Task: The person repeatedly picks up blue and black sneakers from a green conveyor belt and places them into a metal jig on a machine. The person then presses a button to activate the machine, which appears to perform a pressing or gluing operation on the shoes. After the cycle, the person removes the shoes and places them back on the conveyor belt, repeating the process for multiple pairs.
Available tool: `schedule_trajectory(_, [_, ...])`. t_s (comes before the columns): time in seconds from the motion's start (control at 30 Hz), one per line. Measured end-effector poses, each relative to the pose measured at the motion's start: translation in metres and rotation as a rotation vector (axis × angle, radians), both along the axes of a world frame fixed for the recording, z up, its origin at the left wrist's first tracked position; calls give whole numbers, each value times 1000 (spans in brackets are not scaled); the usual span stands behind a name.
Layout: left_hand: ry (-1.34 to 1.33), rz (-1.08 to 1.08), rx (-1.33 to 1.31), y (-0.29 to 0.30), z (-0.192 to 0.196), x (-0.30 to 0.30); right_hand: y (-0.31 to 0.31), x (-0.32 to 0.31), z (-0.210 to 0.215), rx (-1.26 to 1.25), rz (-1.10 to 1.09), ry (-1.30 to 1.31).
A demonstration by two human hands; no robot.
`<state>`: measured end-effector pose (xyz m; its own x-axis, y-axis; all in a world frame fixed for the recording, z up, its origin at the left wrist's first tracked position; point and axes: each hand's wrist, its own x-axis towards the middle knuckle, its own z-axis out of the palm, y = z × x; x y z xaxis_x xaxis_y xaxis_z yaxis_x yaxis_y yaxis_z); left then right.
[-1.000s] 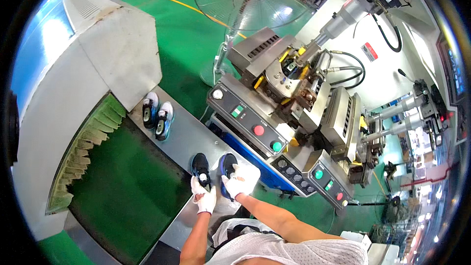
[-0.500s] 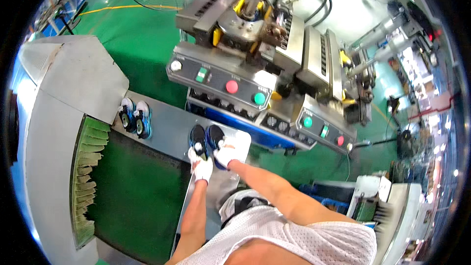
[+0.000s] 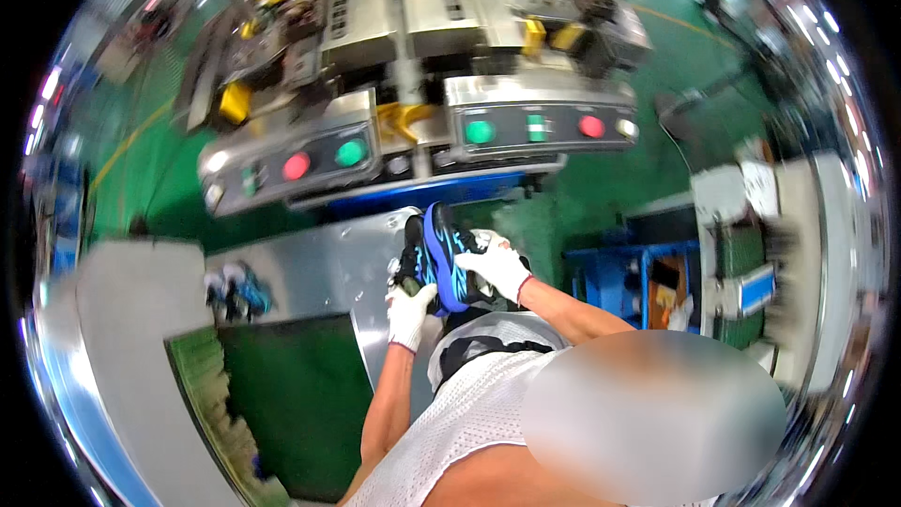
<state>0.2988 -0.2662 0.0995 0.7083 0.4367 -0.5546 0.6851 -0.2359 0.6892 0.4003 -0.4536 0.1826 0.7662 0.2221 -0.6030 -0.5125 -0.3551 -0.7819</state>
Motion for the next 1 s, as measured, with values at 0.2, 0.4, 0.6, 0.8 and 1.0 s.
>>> schedule_trajectory(0.2, [-57, -460, 119, -72, 52, 48, -105, -47, 15, -130, -590, -128])
schedule_trajectory(0.4, [-96, -826, -24, -170, 117, 96, -194, -85, 52, -12, -1079, -221])
schedule_trajectory(0.6, [-192, -1231, -251, -395, 187, 106, -391, -167, 61, -116, -1558, -606])
schedule_trajectory(0.8, [-560, -1375, -533, -613, 190, 147, -535, -210, 142, -785, -1711, -545])
schedule_trajectory(1.0, [-847, -1437, -321, -793, 126, 150, -657, -202, 57, -1254, -1639, -270])
